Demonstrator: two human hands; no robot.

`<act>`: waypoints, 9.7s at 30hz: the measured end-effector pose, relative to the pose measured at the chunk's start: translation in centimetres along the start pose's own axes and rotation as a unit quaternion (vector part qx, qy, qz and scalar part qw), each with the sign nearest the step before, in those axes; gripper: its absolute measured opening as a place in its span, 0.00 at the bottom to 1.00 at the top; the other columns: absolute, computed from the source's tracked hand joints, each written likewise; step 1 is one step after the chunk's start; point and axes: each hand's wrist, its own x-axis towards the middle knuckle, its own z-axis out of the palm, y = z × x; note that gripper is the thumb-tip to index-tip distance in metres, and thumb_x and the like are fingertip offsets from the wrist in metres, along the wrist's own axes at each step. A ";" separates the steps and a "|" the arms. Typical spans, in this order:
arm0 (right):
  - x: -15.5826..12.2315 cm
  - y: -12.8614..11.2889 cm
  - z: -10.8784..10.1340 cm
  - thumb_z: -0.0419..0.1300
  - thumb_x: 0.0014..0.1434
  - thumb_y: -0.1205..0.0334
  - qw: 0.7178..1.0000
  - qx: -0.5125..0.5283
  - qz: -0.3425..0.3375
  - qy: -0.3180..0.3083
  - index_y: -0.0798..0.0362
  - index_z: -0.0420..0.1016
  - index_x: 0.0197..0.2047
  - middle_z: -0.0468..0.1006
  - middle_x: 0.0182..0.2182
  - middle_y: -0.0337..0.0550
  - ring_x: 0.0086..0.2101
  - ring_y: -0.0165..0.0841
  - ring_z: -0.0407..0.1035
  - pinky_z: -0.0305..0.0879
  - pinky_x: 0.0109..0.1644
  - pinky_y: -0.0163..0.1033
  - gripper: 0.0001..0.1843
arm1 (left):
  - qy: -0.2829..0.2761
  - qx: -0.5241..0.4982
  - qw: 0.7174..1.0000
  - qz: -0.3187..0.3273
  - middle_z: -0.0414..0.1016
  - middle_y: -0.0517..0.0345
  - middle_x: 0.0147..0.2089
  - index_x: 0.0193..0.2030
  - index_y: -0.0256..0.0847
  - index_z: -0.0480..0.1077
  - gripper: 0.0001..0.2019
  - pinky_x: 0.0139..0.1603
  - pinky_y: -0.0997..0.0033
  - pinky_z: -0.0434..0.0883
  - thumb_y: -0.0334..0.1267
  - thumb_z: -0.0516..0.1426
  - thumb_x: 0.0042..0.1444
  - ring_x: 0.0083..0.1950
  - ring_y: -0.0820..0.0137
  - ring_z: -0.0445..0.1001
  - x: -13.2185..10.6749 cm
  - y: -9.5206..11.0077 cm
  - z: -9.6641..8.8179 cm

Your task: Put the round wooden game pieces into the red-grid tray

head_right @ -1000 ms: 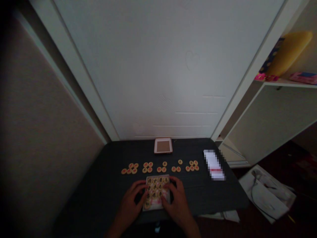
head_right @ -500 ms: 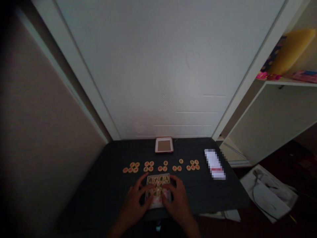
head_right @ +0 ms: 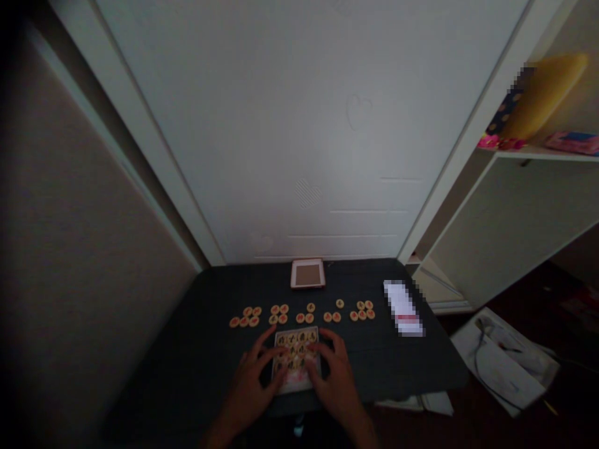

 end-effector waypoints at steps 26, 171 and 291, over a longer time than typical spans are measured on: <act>11.4 8.3 -9.6 0.58 0.58 0.72 0.947 -0.308 0.042 -0.076 0.47 0.82 0.49 0.82 0.49 0.44 0.52 0.41 0.71 0.61 0.57 0.41 0.19 | 0.044 -0.025 0.999 -0.002 0.69 0.53 0.65 0.53 0.51 0.75 0.13 0.60 0.46 0.72 0.39 0.55 0.64 0.62 0.56 0.72 0.1 -1.9 1.1; 0.0 0.7 -0.2 0.65 0.58 0.43 0.928 0.338 0.152 0.030 0.49 0.81 0.47 0.79 0.42 0.47 0.41 0.40 0.75 0.73 0.44 0.41 0.22 | 0.088 -0.069 0.994 0.000 0.80 0.54 0.48 0.45 0.48 0.78 0.10 0.55 0.57 0.75 0.44 0.56 0.64 0.51 0.60 0.78 1.6 1.5 0.1; -2.4 -3.3 -1.6 0.57 0.68 0.56 0.995 0.083 0.010 0.059 0.48 0.81 0.46 0.82 0.40 0.46 0.41 0.38 0.77 0.74 0.47 0.39 0.12 | -0.042 -0.407 0.890 -0.203 0.82 0.51 0.51 0.50 0.42 0.75 0.17 0.53 0.61 0.77 0.48 0.60 0.59 0.51 0.59 0.81 -0.4 2.5 -2.9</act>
